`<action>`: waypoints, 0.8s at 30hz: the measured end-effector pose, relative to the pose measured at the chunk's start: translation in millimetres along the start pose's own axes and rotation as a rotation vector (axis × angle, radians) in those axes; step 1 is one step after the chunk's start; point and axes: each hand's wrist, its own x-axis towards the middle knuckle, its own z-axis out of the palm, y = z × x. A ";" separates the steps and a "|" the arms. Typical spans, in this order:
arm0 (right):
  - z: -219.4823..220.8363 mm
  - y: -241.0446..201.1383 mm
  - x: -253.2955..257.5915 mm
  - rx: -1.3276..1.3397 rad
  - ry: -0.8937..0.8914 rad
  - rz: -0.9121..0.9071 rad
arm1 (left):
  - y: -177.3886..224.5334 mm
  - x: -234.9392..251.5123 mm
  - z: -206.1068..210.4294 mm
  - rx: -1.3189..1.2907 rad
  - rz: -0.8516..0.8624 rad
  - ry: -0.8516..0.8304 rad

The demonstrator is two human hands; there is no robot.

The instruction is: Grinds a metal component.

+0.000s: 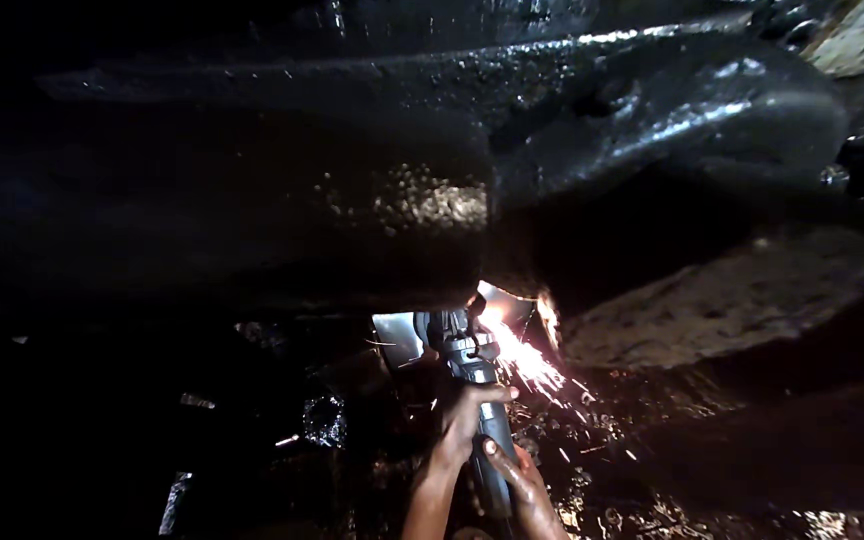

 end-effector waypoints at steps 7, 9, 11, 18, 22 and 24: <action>-1.3 -1.5 -0.2 0.029 0.007 0.007 | 0.4 1.5 3.5 0.030 -0.003 0.015; -2.6 -1.1 1.0 0.027 0.004 0.002 | 0.7 1.7 4.8 0.035 -0.010 -0.003; -3.4 -0.7 1.7 0.032 0.005 -0.003 | 2.0 1.0 6.2 0.037 -0.016 0.000; -3.1 -2.2 4.4 0.027 0.016 0.003 | 0.5 6.0 5.7 0.045 -0.022 0.004; -3.3 -1.8 6.8 0.046 0.003 -0.014 | 3.9 6.6 7.3 0.079 0.000 0.042; -3.3 -3.3 7.4 0.042 0.009 -0.020 | 3.7 7.5 7.8 0.071 0.018 0.044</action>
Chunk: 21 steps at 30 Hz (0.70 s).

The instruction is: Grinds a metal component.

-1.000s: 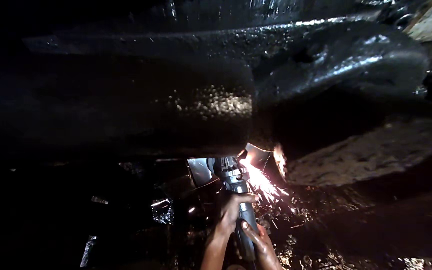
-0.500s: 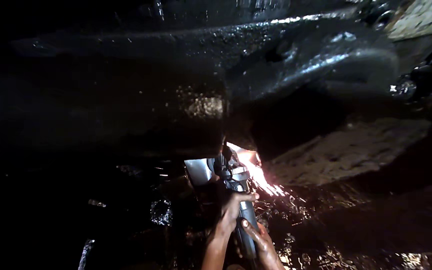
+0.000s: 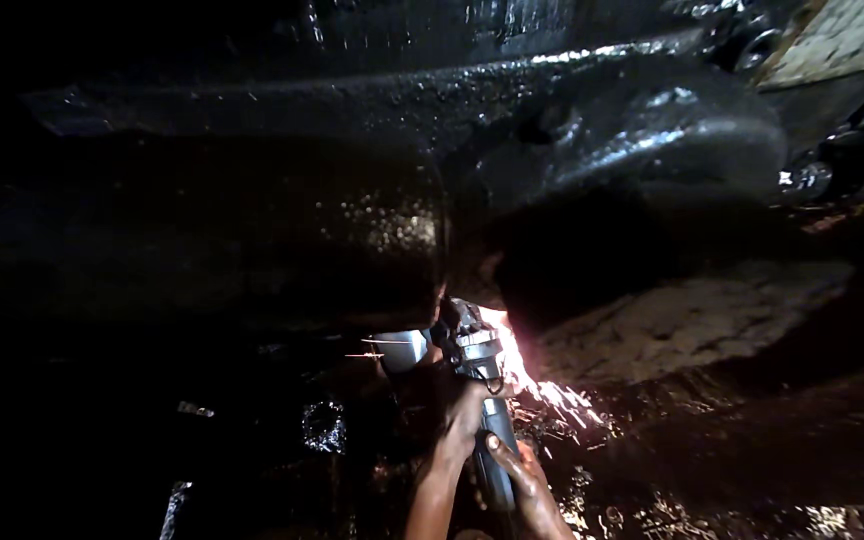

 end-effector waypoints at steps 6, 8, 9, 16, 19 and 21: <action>-1.2 -1.7 2.7 -0.009 -0.009 0.002 | 0.0 2.7 0.1 0.018 0.028 0.019; -0.4 -1.8 3.6 -0.010 -0.012 -0.002 | 0.5 3.8 -0.3 0.025 0.011 0.016; -0.5 -1.7 3.9 -0.009 -0.016 0.001 | 1.0 4.2 -0.5 0.023 0.004 0.012; -2.7 -0.7 4.3 0.007 -0.007 -0.005 | 2.3 4.5 3.8 0.042 0.027 0.023; -6.1 1.2 5.1 0.013 -0.019 -0.010 | 1.3 4.6 5.2 0.026 0.017 -0.001; -6.3 1.1 4.9 0.023 -0.023 -0.011 | 0.9 5.2 6.0 0.013 0.035 0.008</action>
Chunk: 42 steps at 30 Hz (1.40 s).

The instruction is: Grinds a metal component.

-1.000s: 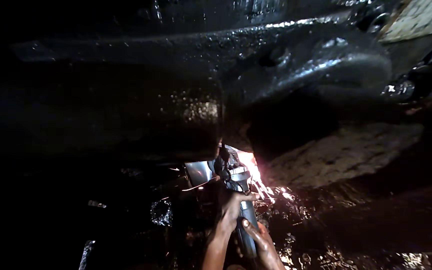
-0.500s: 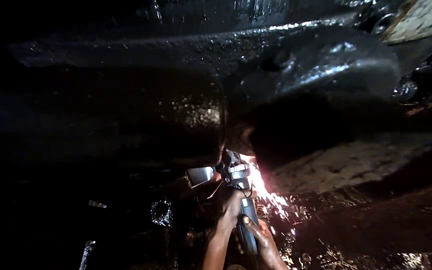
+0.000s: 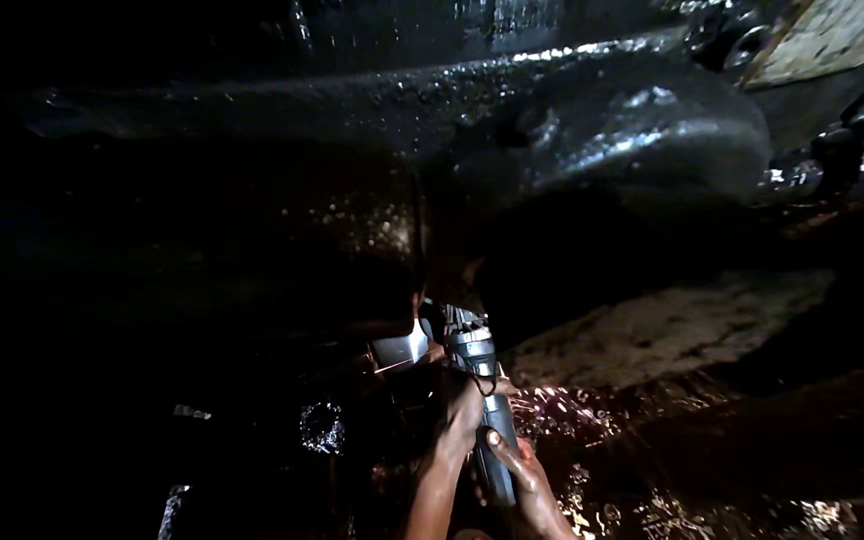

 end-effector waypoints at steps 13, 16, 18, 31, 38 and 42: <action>-1.8 0.4 0.5 0.013 0.005 0.013 | 0.4 -0.5 2.5 0.007 0.000 -0.013; -2.5 0.3 0.3 0.022 -0.002 0.022 | 1.8 -2.4 2.7 0.011 0.002 -0.007; -3.1 0.5 1.1 0.019 -0.008 0.027 | 2.7 -2.7 2.8 0.010 0.003 -0.019; -4.3 0.5 2.0 0.024 -0.003 0.023 | -0.8 1.0 4.2 0.073 -0.021 -0.007; -6.2 -1.7 3.0 0.041 0.003 0.033 | -0.2 0.4 7.6 0.079 -0.017 -0.007; -6.3 -3.1 2.7 0.051 -0.009 0.032 | 0.7 -0.3 8.0 0.087 -0.031 -0.011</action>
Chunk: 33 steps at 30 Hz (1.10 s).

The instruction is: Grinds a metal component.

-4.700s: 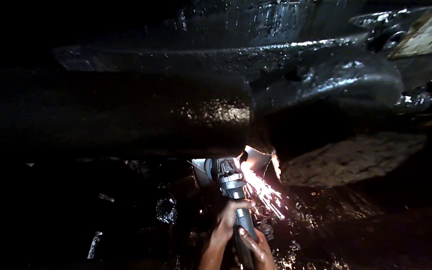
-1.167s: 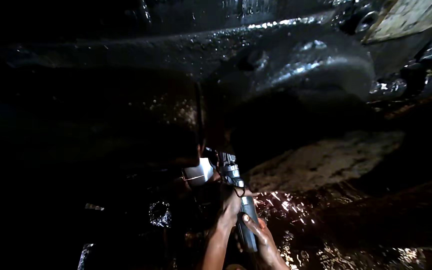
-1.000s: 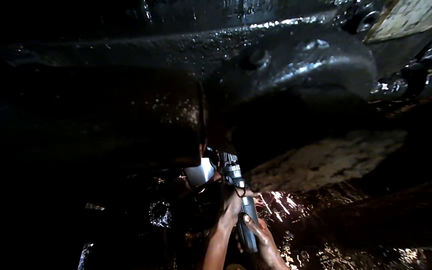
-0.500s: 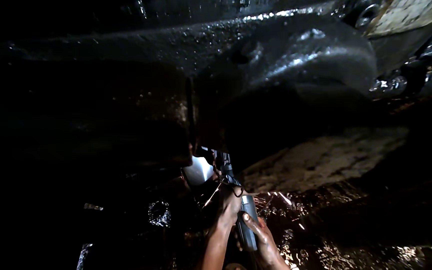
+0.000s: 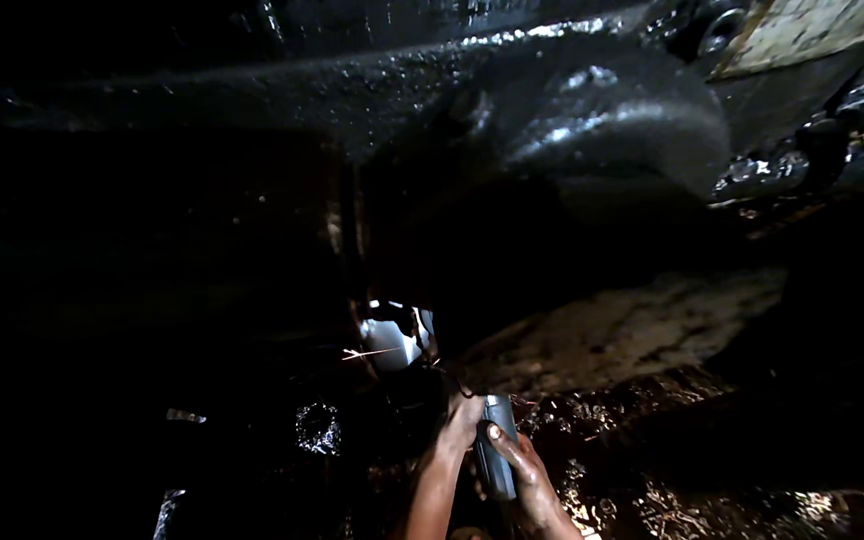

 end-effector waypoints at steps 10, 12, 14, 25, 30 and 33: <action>2.1 -2.4 3.4 -0.001 0.007 0.016 | 3.3 1.6 -0.7 -0.001 0.022 0.008; 0.9 -1.3 3.2 0.007 0.004 0.012 | 3.0 2.0 0.0 0.011 0.011 -0.013; -0.1 -2.8 2.2 -0.001 0.010 0.015 | 3.6 1.8 2.0 0.007 0.017 -0.001; -2.0 -4.6 2.4 0.007 0.013 0.023 | 5.7 1.0 6.0 -0.010 0.000 -0.005; -7.5 -6.3 2.4 -0.006 -0.001 0.033 | 0.3 4.3 8.0 0.002 0.003 -0.011; -7.5 -6.6 3.2 -0.004 0.002 0.037 | 1.6 4.5 8.1 0.003 0.018 0.001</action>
